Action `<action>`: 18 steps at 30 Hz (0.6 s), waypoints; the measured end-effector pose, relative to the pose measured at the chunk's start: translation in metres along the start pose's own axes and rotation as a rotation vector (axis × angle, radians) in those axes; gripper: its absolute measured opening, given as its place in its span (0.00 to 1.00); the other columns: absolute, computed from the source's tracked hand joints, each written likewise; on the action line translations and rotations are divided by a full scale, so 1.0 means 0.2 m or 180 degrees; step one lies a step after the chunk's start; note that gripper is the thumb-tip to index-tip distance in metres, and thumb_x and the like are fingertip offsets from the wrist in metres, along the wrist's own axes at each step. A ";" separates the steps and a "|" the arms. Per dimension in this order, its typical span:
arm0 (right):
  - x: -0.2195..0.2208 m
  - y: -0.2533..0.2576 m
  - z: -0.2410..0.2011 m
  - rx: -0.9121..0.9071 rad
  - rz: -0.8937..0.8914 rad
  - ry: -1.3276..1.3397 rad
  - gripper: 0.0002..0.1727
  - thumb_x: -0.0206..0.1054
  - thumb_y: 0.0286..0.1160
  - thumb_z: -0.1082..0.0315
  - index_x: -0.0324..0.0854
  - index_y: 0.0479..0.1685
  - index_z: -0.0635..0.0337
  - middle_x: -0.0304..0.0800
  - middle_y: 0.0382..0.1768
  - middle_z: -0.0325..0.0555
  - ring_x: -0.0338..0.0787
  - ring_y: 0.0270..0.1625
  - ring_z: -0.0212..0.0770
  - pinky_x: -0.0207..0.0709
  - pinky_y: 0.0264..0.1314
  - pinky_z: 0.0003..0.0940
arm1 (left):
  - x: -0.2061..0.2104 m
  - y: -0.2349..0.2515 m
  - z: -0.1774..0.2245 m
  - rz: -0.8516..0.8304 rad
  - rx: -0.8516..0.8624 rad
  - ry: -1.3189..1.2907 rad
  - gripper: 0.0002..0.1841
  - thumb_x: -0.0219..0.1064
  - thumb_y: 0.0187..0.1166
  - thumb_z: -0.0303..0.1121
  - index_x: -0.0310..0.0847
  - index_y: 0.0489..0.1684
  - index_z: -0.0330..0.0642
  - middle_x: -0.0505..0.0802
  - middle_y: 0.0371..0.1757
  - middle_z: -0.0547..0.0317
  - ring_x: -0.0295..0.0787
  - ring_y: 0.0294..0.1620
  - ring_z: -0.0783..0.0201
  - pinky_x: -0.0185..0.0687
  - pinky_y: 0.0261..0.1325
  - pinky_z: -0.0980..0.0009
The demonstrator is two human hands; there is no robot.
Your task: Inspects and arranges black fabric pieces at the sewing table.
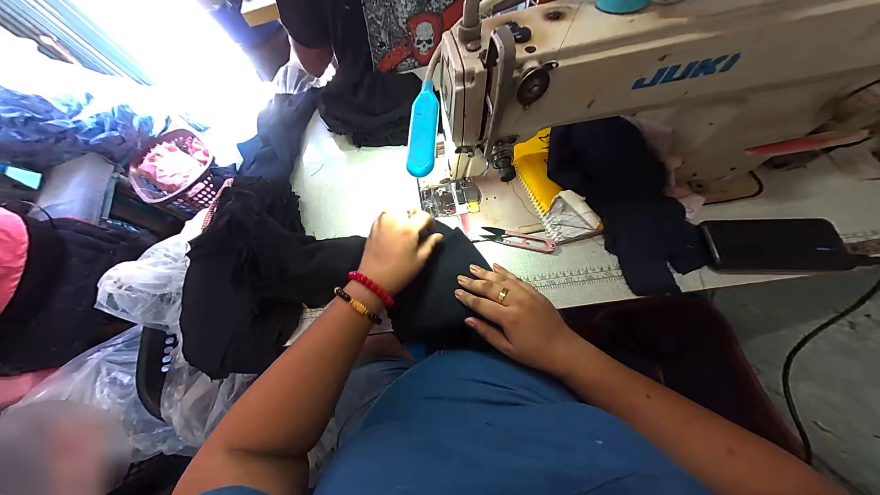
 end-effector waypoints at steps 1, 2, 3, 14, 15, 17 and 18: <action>0.00 0.00 0.00 0.0004 0.0002 0.0007 0.25 0.49 0.92 0.50 0.87 0.70 0.47 0.85 0.76 0.40 0.76 0.85 0.46 0.63 0.90 0.52 | 0.01 -0.03 0.04 -0.0227 -0.0015 -0.0067 0.15 0.70 0.81 0.45 0.92 0.48 0.41 0.92 0.49 0.46 0.88 0.57 0.44 0.79 0.64 0.43; 0.00 0.00 0.00 0.0003 0.0003 0.0004 0.24 0.50 0.92 0.50 0.87 0.70 0.47 0.85 0.76 0.40 0.76 0.85 0.46 0.63 0.90 0.52 | 0.02 -0.05 0.08 -0.0404 -0.0085 -0.0112 0.16 0.72 0.80 0.45 0.91 0.49 0.41 0.92 0.47 0.47 0.88 0.57 0.45 0.80 0.64 0.43; 0.00 0.00 0.00 -0.0002 0.0015 0.0001 0.24 0.50 0.91 0.50 0.87 0.69 0.48 0.86 0.76 0.41 0.76 0.85 0.47 0.64 0.89 0.53 | 0.03 -0.07 0.12 -0.0440 -0.0107 -0.0141 0.15 0.74 0.78 0.43 0.90 0.48 0.41 0.92 0.44 0.48 0.89 0.54 0.46 0.81 0.61 0.43; 0.00 0.00 -0.01 -0.0012 0.0022 -0.0031 0.25 0.49 0.91 0.50 0.87 0.70 0.48 0.86 0.76 0.41 0.76 0.85 0.47 0.64 0.89 0.53 | 0.08 -0.26 0.14 0.0161 0.0269 -0.0604 0.11 0.62 0.84 0.29 0.93 0.51 0.42 0.94 0.48 0.54 0.90 0.53 0.57 0.84 0.60 0.57; 0.00 0.00 -0.01 -0.0010 0.0023 -0.0019 0.25 0.49 0.91 0.50 0.87 0.70 0.48 0.86 0.76 0.41 0.76 0.85 0.47 0.64 0.89 0.53 | 0.07 -0.25 0.13 0.0141 0.0087 -0.0695 0.11 0.63 0.84 0.28 0.91 0.54 0.41 0.93 0.49 0.52 0.91 0.52 0.57 0.86 0.59 0.58; 0.00 0.00 -0.01 -0.0001 0.0036 0.0003 0.25 0.49 0.91 0.50 0.87 0.70 0.48 0.86 0.76 0.41 0.76 0.85 0.47 0.64 0.89 0.54 | 0.06 -0.21 0.13 -0.0064 -0.0262 -0.0872 0.12 0.66 0.83 0.28 0.88 0.59 0.41 0.90 0.53 0.49 0.88 0.49 0.57 0.86 0.55 0.58; 0.00 0.00 -0.01 0.0008 0.0039 0.0001 0.25 0.50 0.91 0.49 0.87 0.70 0.48 0.86 0.76 0.41 0.77 0.84 0.47 0.64 0.89 0.54 | 0.05 -0.19 0.13 -0.0211 -0.0349 -0.0920 0.11 0.68 0.82 0.29 0.89 0.58 0.41 0.91 0.52 0.49 0.89 0.49 0.56 0.86 0.55 0.57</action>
Point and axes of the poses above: each hand's wrist, its own y-axis towards the middle knuckle, its own x-axis out of the palm, z = x × y, the point moved 3 cm from there along y, towards the middle knuckle
